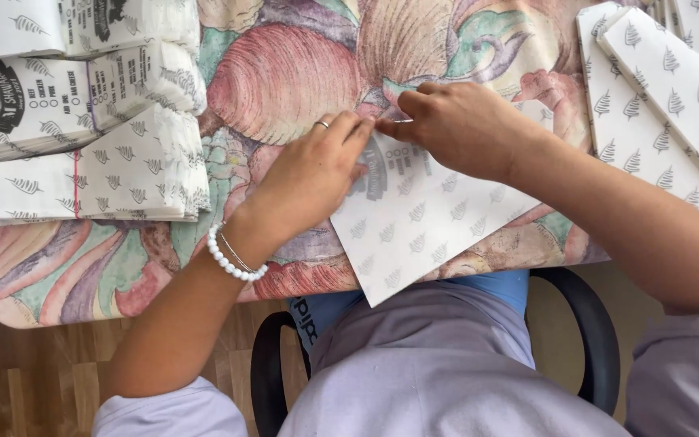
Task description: Folding and cutting printed paper sheets to create packaging wraps.
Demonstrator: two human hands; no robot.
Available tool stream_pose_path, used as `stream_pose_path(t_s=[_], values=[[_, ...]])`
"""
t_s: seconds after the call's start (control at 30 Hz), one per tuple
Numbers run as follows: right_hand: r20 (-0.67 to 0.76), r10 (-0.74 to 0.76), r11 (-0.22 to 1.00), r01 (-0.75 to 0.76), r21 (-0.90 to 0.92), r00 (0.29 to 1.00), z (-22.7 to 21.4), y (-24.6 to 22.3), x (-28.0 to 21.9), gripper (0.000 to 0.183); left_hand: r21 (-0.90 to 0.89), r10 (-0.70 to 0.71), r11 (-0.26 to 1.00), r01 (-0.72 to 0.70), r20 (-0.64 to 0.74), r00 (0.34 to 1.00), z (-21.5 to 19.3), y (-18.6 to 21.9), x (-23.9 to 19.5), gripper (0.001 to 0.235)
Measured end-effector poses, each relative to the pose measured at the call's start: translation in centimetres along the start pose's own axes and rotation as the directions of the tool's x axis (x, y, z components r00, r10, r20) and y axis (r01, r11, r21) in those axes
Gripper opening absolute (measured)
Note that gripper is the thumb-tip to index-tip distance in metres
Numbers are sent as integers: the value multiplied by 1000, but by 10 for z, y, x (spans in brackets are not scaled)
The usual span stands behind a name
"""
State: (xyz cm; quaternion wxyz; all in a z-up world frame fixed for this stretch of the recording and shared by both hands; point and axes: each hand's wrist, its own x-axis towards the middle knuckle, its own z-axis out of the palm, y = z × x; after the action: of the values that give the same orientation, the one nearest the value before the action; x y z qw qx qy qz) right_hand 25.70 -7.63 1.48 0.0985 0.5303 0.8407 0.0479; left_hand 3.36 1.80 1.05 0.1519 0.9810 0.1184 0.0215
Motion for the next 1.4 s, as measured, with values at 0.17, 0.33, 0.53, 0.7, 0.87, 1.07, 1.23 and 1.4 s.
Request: stream_pose_path(t_s=[0.17, 0.33, 0.53, 0.7, 0.87, 1.07, 1.23, 1.4], values=[[-65, 1, 997, 4, 76, 998, -2, 9, -9, 45, 159, 36, 987, -33, -16, 999, 0, -5, 6, 46], [48, 131, 952, -139, 273, 990, 3, 31, -42, 54, 293, 14, 956, 14, -93, 996, 20, 4, 0, 47], [-86, 70, 996, -65, 61, 994, 19, 46, -74, 51, 543, 155, 840, 16, -269, 951, 33, 5, -6, 43], [68, 28, 992, -19, -121, 997, 8, 34, -75, 70, 498, 21, 865, 64, -164, 986, 30, 12, 1, 66], [130, 26, 990, -8, -140, 991, 1, 28, -67, 77, 549, -1, 830, 99, -176, 984, 38, 15, -4, 74], [173, 45, 984, -14, -177, 984, 2, 27, -62, 75, 533, 29, 842, 86, -205, 978, 37, 14, -4, 73], [249, 82, 984, -38, -176, 965, -13, 21, -54, 88, 479, 4, 875, 66, -142, 990, 36, 13, 1, 79], [245, 72, 968, -9, -250, 967, -11, 20, -54, 84, 501, 5, 864, 57, -122, 993, 19, 22, 10, 65]])
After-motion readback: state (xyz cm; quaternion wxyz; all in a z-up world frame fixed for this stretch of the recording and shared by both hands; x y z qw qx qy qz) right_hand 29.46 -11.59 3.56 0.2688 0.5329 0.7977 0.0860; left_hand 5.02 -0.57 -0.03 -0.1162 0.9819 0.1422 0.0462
